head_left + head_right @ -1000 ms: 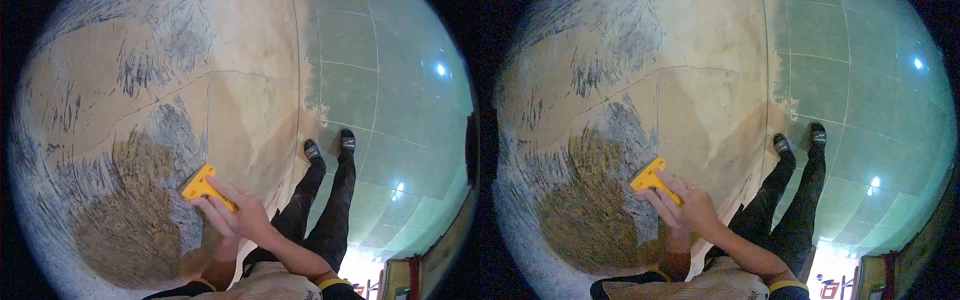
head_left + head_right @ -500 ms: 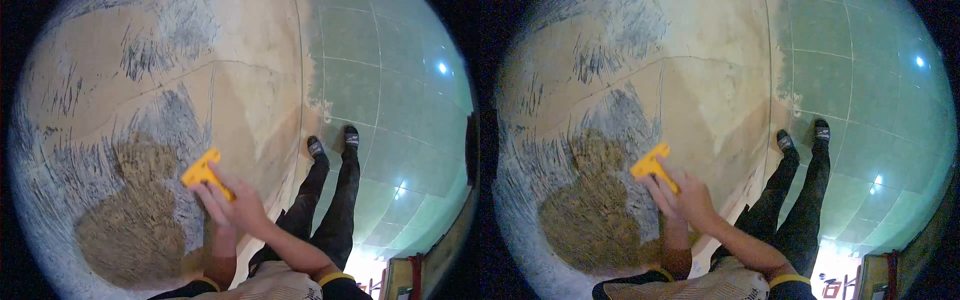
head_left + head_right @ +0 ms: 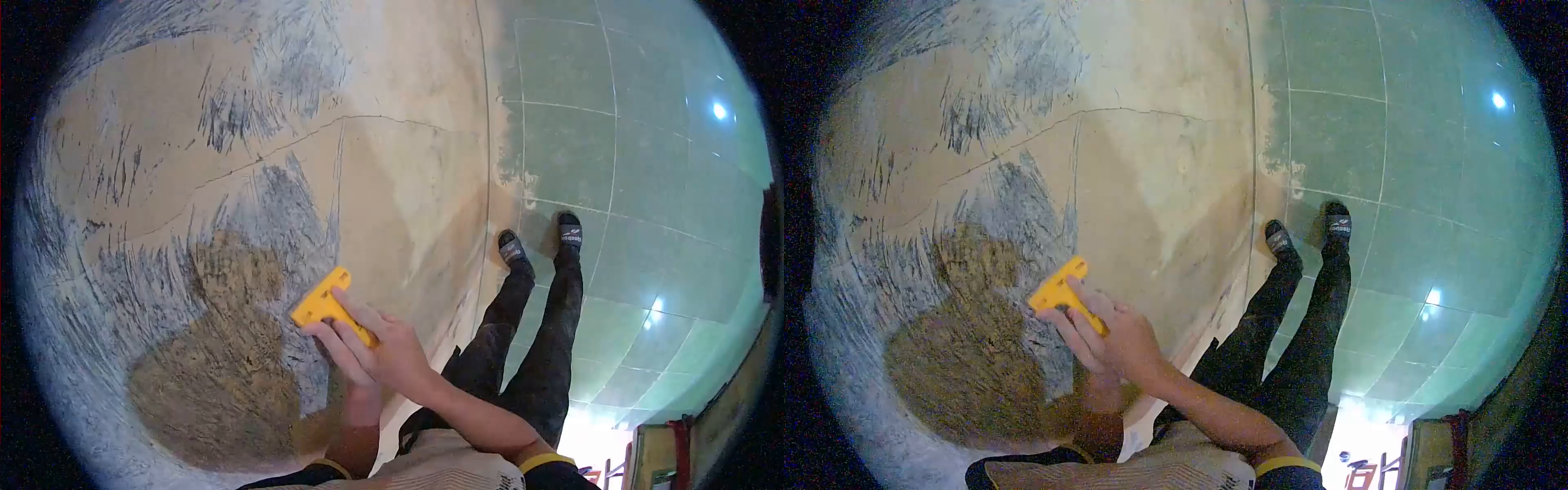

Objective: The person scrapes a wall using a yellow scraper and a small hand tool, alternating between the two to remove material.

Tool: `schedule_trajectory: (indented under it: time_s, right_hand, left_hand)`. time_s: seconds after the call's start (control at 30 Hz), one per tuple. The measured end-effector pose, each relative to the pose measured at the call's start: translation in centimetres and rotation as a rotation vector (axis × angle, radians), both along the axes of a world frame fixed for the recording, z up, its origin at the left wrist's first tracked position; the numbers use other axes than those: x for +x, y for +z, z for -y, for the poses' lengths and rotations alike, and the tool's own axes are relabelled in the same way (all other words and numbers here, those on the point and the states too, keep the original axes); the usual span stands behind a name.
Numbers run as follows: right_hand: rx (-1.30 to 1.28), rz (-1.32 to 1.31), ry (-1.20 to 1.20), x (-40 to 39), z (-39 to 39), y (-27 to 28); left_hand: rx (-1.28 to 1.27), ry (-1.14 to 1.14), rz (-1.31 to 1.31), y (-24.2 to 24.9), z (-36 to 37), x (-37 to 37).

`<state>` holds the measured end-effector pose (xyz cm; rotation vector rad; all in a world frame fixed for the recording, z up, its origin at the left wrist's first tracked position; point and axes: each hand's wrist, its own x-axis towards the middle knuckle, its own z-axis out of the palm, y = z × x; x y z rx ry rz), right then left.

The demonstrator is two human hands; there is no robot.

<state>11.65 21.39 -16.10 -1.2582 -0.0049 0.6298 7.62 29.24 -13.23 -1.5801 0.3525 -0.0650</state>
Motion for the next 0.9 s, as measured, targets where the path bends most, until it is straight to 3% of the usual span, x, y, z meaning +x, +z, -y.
schedule_trajectory:
  time_s: [0.03, 0.07, 0.13, 0.3, 0.37, 0.4, 0.43, 0.5, 0.53, 0.6, 0.63, 0.7, 0.73, 0.77, 0.83, 0.87, 0.9]
  right_hand:
    - [-0.011, -0.020, 0.015, -0.5, -0.2, 0.3]
    - [-0.006, -0.031, 0.020, 0.2, 0.0, 0.5]
    - [0.027, -0.123, 0.049, 3.8, 0.8, 0.1]
    - [0.004, 0.001, -0.050, 0.1, -0.4, 0.6]
    - [-0.013, 0.030, -0.077, 0.4, -0.6, 0.9]
    - [0.017, -0.018, -0.063, 2.6, -0.3, 0.5]
    - [0.045, -0.056, -0.052, 4.2, 0.0, 0.2]
    - [0.044, -0.032, -0.057, 4.2, 0.3, 0.4]
    - [0.028, -0.010, -0.035, 3.2, 0.4, 0.7]
    - [0.009, 0.010, -0.019, 3.1, 0.2, 0.8]
    - [0.007, 0.053, -0.095, 3.1, -0.3, 0.8]
    - [0.013, 0.094, -0.163, 4.0, -0.5, 0.9]
    - [0.017, 0.007, -0.097, 5.7, -0.2, 0.6]
    - [0.018, -0.079, -0.037, 6.7, 0.0, 0.5]
    - [0.014, -0.031, -0.082, 6.2, 0.4, 0.8]
    - [0.035, -0.010, -0.084, 5.0, 0.7, 1.2]
    - [0.056, 0.008, -0.091, 4.5, 0.7, 1.2]
  left_hand:
    - [0.006, -0.041, -0.013, 0.7, 0.3, 0.3]
    - [-0.326, 0.038, -0.038, -0.2, -1.5, -0.7]
    - [-0.298, 0.040, 0.005, -0.5, -1.0, -0.7]
    - [-0.187, 0.060, 0.137, -1.2, -0.1, 0.4]
    - [-0.408, -0.043, 0.105, -0.2, -1.8, 0.4]
    - [0.491, -0.088, -0.218, -3.3, -9.9, -3.9]
    - [0.489, -0.086, -0.208, -3.3, -9.0, -3.0]
    - [0.075, 0.212, -0.116, -2.8, -6.7, -0.2]
    - [0.076, 0.213, -0.117, -4.3, -9.0, -2.4]
    - [-1.015, 0.186, 0.240, -8.4, -15.5, -8.4]
    - [-1.016, 0.187, 0.238, -5.1, -7.8, -8.4]
    - [-0.054, -0.090, 0.058, 1.0, -0.1, 4.8]
    - [-0.712, 0.023, 0.136, -4.1, -6.2, 0.8]
    - [-0.713, 0.023, 0.135, -3.8, -5.6, 1.4]
    - [-0.514, -0.029, 0.207, -3.3, -3.9, 3.3]
    - [0.344, 0.122, -0.158, -3.8, -7.5, 0.1]
    - [0.343, 0.119, -0.161, -3.3, -6.8, 0.7]
